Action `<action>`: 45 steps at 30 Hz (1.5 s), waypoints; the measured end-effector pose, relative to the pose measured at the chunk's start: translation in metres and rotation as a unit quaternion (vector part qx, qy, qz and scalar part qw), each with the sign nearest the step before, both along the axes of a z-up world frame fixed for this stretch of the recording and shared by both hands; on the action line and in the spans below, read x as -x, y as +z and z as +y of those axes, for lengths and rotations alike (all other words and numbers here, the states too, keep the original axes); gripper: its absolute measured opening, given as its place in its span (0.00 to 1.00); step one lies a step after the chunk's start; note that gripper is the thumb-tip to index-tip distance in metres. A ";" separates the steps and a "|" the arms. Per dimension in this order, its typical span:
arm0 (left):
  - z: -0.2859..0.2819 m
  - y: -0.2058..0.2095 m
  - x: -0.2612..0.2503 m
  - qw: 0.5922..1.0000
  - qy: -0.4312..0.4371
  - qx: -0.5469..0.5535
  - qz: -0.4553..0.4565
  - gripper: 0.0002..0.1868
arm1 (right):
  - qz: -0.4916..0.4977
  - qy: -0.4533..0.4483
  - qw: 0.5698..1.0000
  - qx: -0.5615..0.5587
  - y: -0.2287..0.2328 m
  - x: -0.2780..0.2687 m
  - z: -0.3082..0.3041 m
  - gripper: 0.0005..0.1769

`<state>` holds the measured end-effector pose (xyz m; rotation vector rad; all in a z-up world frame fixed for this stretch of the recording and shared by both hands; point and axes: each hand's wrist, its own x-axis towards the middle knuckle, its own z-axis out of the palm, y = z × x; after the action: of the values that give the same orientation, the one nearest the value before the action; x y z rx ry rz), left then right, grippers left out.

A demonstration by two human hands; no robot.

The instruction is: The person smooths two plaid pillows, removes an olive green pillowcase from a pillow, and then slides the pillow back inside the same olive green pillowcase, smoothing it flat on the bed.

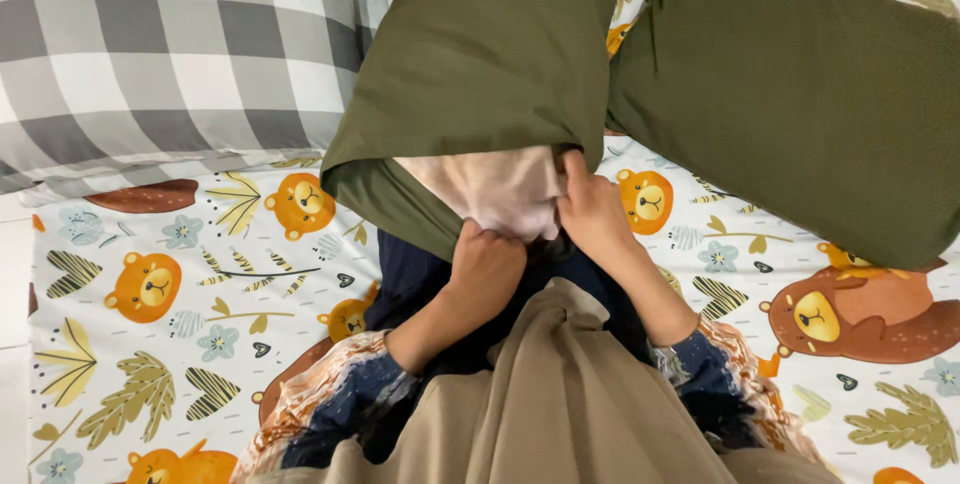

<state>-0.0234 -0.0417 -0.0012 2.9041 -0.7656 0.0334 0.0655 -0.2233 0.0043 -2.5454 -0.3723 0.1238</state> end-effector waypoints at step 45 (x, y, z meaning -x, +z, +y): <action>0.159 -0.034 -0.067 0.802 0.108 0.547 0.214 0.06 | 0.066 -0.143 0.825 -0.543 -0.039 -0.047 -0.153 0.22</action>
<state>0.0434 0.1178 -0.0353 1.7499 -0.1803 -0.1178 0.1127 -0.3765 -0.0350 -1.4091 0.0307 -0.0323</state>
